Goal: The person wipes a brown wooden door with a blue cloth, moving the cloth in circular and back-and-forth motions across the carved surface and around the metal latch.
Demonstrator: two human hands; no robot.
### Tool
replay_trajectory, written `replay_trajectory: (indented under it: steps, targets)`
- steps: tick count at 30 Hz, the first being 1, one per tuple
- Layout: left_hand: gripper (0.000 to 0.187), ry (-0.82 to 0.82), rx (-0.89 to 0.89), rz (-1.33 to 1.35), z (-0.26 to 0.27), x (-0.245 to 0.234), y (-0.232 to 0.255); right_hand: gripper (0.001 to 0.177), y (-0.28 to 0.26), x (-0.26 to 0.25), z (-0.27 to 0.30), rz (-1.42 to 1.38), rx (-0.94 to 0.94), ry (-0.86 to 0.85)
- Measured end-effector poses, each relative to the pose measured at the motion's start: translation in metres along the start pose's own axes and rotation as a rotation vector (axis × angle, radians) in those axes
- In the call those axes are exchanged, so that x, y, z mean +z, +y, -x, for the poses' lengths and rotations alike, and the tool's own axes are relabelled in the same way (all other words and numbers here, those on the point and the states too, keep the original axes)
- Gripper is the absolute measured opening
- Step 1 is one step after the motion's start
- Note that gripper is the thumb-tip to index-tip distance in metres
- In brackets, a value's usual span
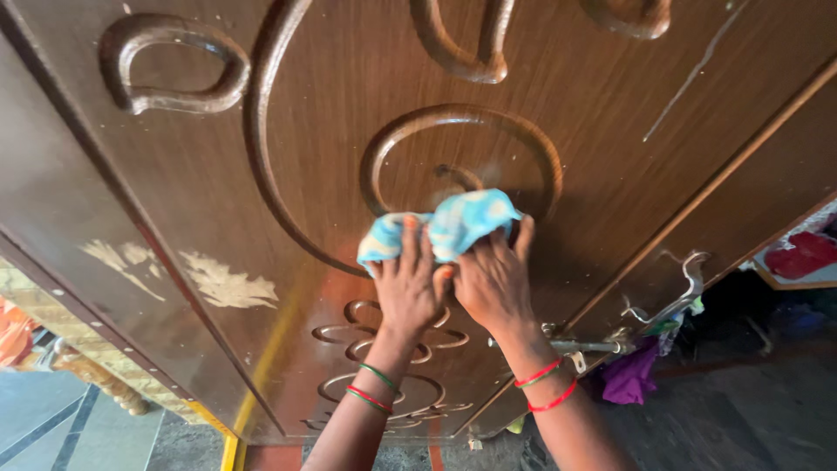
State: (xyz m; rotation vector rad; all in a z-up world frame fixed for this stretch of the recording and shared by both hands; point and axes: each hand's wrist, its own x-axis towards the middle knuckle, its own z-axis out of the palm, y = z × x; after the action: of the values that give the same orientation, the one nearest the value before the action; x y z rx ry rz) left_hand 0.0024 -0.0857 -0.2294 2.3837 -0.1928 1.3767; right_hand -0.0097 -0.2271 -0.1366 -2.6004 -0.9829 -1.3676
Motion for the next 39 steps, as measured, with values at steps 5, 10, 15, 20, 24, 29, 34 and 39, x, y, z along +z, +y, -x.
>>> replay_trajectory:
  steps: [5,10,15,20,24,29,34,39]
  targets:
    - [0.064,-0.134,0.192,-0.032,0.019,-0.004,0.008,0.056,-0.017,0.016,0.051,-0.012,0.171,0.066]
    - [0.063,-0.147,0.352,-0.025,0.024,-0.028,-0.019,0.060,-0.046,0.033,0.078,-0.102,0.231,0.052]
    - [0.056,-0.085,0.321,-0.049,0.021,-0.055,-0.055,0.053,-0.085,0.049,0.074,-0.164,0.227,0.019]
    - [0.054,-0.059,0.307,-0.183,0.002,-0.080,-0.094,0.053,-0.124,0.053,0.042,-0.241,0.156,0.009]
    - [0.049,0.011,0.209,-0.190,-0.019,-0.101,-0.131,0.051,-0.148,0.053,-0.001,-0.300,0.096,0.009]
    - [0.053,0.044,0.069,-0.115,-0.015,-0.094,-0.162,0.051,-0.168,0.054,-0.032,-0.281,0.078,-0.006]
    - [0.068,-0.130,-0.033,-0.165,0.037,-0.053,-0.158,0.055,-0.169,0.057,-0.008,-0.270,0.129,-0.081]
    - [0.076,-0.196,-0.062,-0.077,0.084,-0.016,-0.124,0.050,-0.151,0.056,0.033,-0.217,0.227,-0.131]
